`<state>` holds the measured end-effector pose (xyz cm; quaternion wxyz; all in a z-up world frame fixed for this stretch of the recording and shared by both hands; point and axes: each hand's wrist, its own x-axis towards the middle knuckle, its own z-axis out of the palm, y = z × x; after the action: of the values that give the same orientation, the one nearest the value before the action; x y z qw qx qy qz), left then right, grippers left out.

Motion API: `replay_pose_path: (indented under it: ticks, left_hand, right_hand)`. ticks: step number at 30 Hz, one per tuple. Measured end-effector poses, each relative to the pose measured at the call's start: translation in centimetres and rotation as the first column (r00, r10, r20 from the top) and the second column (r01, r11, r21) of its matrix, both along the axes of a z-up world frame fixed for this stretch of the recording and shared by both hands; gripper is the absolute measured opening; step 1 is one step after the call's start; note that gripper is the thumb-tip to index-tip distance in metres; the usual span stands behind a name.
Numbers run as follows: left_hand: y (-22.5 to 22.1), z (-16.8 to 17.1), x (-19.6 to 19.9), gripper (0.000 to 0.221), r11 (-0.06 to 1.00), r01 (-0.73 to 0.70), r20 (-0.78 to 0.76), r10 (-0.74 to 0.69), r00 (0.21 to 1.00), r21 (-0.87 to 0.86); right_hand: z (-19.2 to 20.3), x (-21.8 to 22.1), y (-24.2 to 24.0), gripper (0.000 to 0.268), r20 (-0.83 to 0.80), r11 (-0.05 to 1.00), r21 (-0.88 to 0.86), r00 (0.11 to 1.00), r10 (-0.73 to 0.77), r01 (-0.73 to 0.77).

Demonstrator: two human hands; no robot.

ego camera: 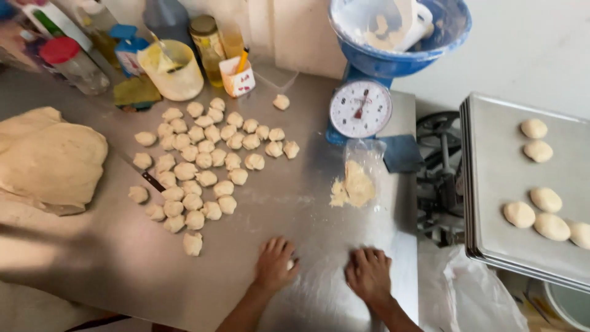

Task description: Dividing dough into small portions, rolling them into uniform balls, and arranging them on baking trays.

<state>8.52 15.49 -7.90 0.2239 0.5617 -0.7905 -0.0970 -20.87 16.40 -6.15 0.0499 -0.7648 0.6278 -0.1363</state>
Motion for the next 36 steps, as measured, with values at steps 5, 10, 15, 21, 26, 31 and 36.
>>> replay_pose_path:
  ticks: [5,10,15,21,26,31,36]
  left_hand:
    - [-1.4,2.5,-5.9,0.018,0.973,0.106,-0.147,-0.138,0.98,-0.206]
    - [7.3,-0.6,-4.5,0.022,0.98,0.176,-0.172,-0.189,0.967,-0.088]
    - [7.3,-2.1,1.5,0.023,0.985,-0.144,0.075,0.152,0.986,-0.095]
    - [-2.4,0.7,-4.3,0.018,0.969,-0.039,-0.2,-0.011,0.98,-0.243]
    - [3.1,-0.1,-6.2,0.016,0.991,0.088,-0.176,-0.105,0.979,-0.1]
    - [5.6,-2.4,-1.5,0.011,0.813,-0.356,0.105,0.348,0.932,0.46]
    - [-1.7,0.1,-2.6,0.024,0.974,-0.163,-0.124,0.145,0.982,-0.157]
  right_hand:
    - [1.6,5.4,-0.8,0.016,0.129,0.983,-0.148,0.984,0.126,-0.107]
    - [-1.7,2.1,8.3,0.021,0.128,0.905,-0.328,0.936,0.327,-0.271]
    - [-3.0,-4.6,6.0,0.016,-0.063,0.963,-0.268,0.998,-0.028,0.01]
    - [0.2,1.4,-3.3,0.03,0.185,0.989,-0.135,0.982,-0.031,0.056]
    - [-0.2,4.3,3.3,0.016,0.138,0.972,-0.202,0.979,0.148,-0.118]
    - [-3.3,-1.8,3.5,0.024,-0.22,0.899,0.429,0.976,0.005,0.092]
    - [0.1,1.3,-2.8,0.023,0.126,0.979,-0.204,0.991,0.033,-0.007]
